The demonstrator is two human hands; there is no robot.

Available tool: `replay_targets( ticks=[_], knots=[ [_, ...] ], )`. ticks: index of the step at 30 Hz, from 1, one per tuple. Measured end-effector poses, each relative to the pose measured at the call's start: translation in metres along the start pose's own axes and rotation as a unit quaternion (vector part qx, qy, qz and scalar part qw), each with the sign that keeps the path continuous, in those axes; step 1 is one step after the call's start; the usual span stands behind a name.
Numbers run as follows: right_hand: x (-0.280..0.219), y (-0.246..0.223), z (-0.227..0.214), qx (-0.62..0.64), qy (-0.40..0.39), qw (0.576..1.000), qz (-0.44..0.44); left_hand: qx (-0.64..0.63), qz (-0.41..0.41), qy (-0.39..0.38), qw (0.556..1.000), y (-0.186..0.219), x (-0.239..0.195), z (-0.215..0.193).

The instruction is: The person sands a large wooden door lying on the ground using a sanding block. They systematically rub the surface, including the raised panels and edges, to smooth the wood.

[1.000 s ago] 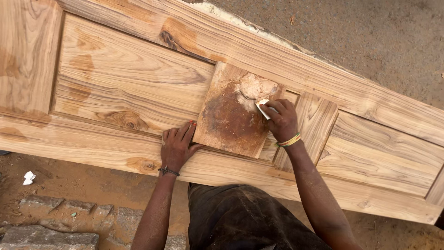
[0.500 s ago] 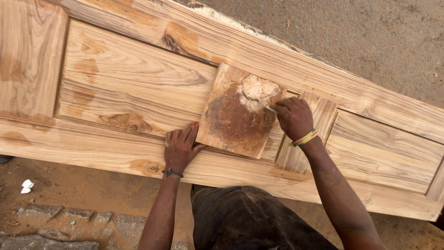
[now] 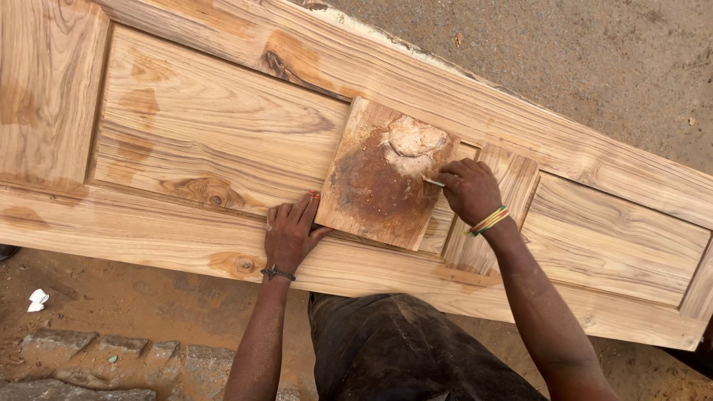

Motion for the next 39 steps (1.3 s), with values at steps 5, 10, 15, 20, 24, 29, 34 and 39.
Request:
replay_targets(
  ticks=[5,10,15,20,24,29,34,39],
  knots=[
    [0.004,0.030,-0.002,0.087,0.089,0.992,0.026,0.009,-0.006,0.002,1.000,0.001,0.001,0.001],
    [0.019,0.032,-0.001,0.059,0.109,0.992,-0.018,0.029,0.000,0.002,1.000,0.002,0.002,0.002],
    [0.024,0.021,0.001,0.101,0.076,0.990,-0.056,0.043,0.015,-0.010,0.999,0.002,-0.002,0.004],
    [-0.016,0.034,-0.002,0.123,-0.042,0.991,-0.029,0.028,-0.005,0.013,1.000,0.006,-0.001,0.003],
    [-0.095,0.084,0.008,0.392,0.064,0.914,0.087,-0.032,-0.029,0.139,0.989,0.017,-0.006,-0.004],
    [-0.222,0.189,0.070,0.595,0.278,0.711,0.251,-0.030,0.008,0.219,0.975,0.090,0.022,0.030],
    [-0.313,0.312,0.115,0.714,0.489,0.456,0.209,0.006,-0.002,0.172,0.985,0.157,0.037,0.071],
    [-0.325,0.388,0.116,0.640,0.501,0.516,0.271,0.101,-0.154,0.213,0.959,0.152,0.003,0.069]
  ],
)
Point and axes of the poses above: each hand's wrist, its own x-axis towards the middle knuckle, its own z-axis out of the palm, y = z × x, the point moved 5 cm from there along x, towards the middle knuckle, and after that the axes turned 5 degrees about -y, right-handed, at the moved point
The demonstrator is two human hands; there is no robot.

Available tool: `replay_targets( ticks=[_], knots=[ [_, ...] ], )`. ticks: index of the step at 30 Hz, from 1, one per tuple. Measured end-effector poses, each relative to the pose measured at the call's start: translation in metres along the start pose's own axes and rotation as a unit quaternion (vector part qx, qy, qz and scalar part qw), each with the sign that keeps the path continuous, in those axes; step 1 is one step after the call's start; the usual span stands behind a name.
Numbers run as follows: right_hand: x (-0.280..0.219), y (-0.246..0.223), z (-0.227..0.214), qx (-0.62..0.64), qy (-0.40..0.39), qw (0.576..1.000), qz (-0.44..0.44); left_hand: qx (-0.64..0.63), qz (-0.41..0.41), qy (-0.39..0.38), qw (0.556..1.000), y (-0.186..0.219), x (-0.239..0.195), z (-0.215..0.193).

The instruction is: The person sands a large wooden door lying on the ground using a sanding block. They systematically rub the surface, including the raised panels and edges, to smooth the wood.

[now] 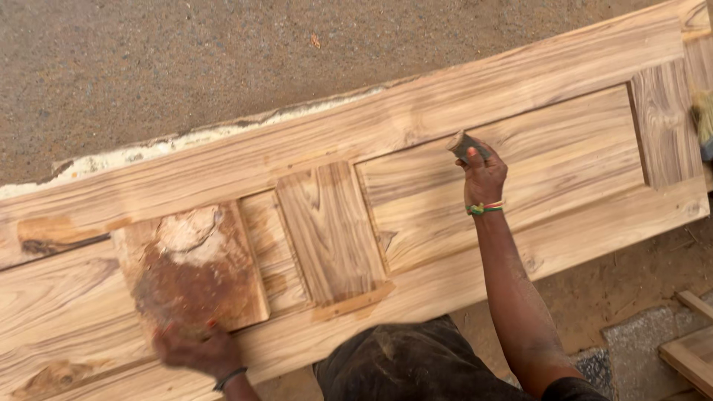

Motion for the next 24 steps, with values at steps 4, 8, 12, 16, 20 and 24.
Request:
replay_targets(
  ticks=[4,8,12,16,20,24],
  knots=[
    [0.028,-0.023,0.043,-0.286,-0.061,0.945,-0.146,-0.034,-0.084,0.035,0.995,-0.033,-0.010,0.004],
    [0.061,-0.040,0.103,-0.518,-0.161,0.758,-0.362,-0.007,-0.084,0.039,0.996,-0.034,0.000,0.021],
    [0.042,-0.021,0.107,-0.588,-0.220,0.681,-0.377,-0.039,-0.116,0.003,0.992,-0.040,-0.003,0.020],
    [0.033,-0.029,0.078,-0.644,-0.255,0.634,-0.344,-0.023,-0.157,-0.028,0.987,-0.028,0.010,0.020],
    [0.053,-0.036,0.070,-0.711,-0.303,0.586,-0.243,0.011,-0.162,-0.025,0.986,-0.024,0.007,0.014],
    [0.093,-0.041,0.065,-0.672,-0.239,0.677,-0.185,-0.001,-0.142,-0.015,0.990,-0.015,0.014,0.007]
  ],
)
Point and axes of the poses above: each hand's wrist, its own x-axis towards the middle knuckle, its own z-axis out of the palm, y = z × x, the point moved 5 cm from there along x, towards the middle knuckle, and after that the axes turned 5 degrees about -y, right-handed, at the moved point
